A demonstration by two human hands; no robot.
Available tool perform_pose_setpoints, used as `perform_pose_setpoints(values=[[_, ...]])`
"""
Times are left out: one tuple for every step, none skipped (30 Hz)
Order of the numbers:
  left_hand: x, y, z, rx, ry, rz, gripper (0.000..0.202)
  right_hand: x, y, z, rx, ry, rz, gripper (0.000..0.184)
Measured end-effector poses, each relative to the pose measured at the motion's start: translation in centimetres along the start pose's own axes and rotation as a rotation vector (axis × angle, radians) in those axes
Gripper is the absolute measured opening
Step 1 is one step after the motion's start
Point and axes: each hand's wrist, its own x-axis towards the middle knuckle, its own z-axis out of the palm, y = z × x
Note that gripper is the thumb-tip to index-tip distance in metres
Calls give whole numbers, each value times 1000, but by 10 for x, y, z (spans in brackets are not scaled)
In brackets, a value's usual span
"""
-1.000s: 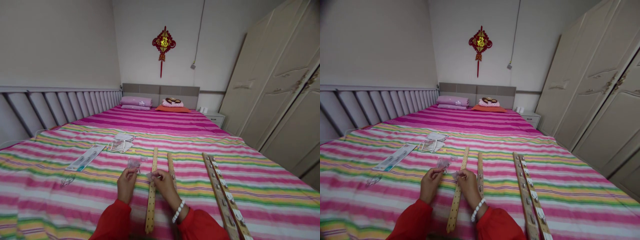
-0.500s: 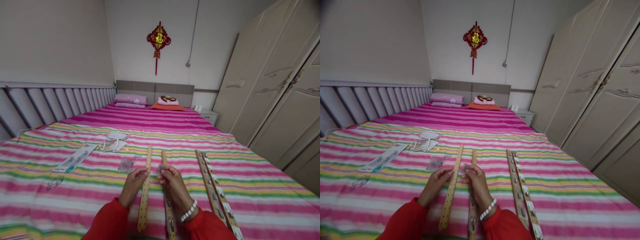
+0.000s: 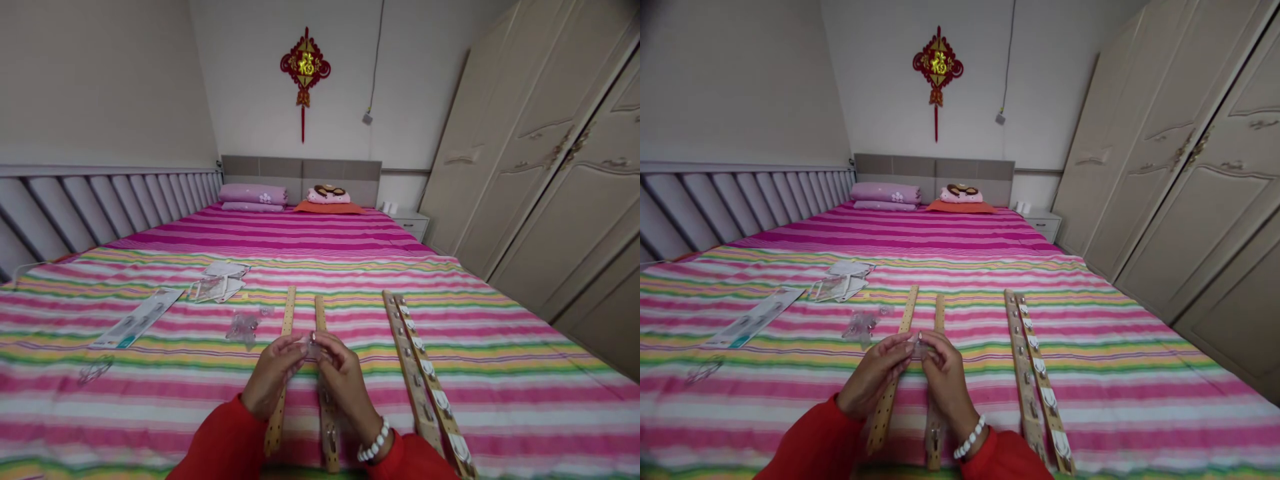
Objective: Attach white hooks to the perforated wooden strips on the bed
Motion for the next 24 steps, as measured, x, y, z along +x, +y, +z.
perform_pose_setpoints(values=[[1,-1,-1,9,11,10,43,-2,0,0,8,4,5,26],[3,-3,-2,21,21,25,45,-3,-1,0,17,6,17,26],[4,-3,-2,38,27,45,47,-5,-2,-1,28,5,32,25],[5,-4,-3,61,33,70,48,-6,-3,-2,41,5,50,24],[7,-4,-4,88,36,100,49,-6,-5,-4,57,15,71,22],[8,-3,-5,122,37,133,49,-5,-7,-6,71,30,94,21],[9,-1,-5,163,38,165,49,-4,-8,-9,74,53,115,21],[10,1,-4,211,40,195,48,-2,-10,-11,60,81,132,22],[10,3,-3,260,37,224,47,0,-11,-14,28,104,140,23],[10,6,-1,306,27,248,46,3,-12,-16,-18,116,135,25],[10,9,1,346,7,264,44,6,-13,-18,-68,116,121,26],[10,12,4,376,-18,271,43,9,-13,-19,-112,108,101,26],[9,14,7,394,-44,270,43,12,-13,-21,-140,98,85,26],[9,16,10,401,-66,264,42,15,-12,-21,-146,93,78,26],[8,18,13,400,-78,253,42,17,-11,-22,-132,95,86,26],[8,19,15,395,-80,242,42,19,-9,-22,-103,102,109,27],[7,19,17,386,-77,233,42,20,-7,-23,-62,113,143,28],[7,19,18,373,-71,224,41,21,-5,-23,-16,121,183,29],[7,18,19,359,-64,216,41,21,-3,-24,29,121,224,31],[8,17,19,344,-60,208,41,21,-1,-24,69,114,258,32],[8,15,19,331,-53,203,41,20,1,-24,103,102,285,33],[9,13,19,320,-43,201,42,20,2,-24,133,93,303,33],[9,10,20,309,-28,202,43,19,2,-24,165,91,317,32],[10,7,20,299,-9,204,45,19,2,-23,201,98,329,30]])
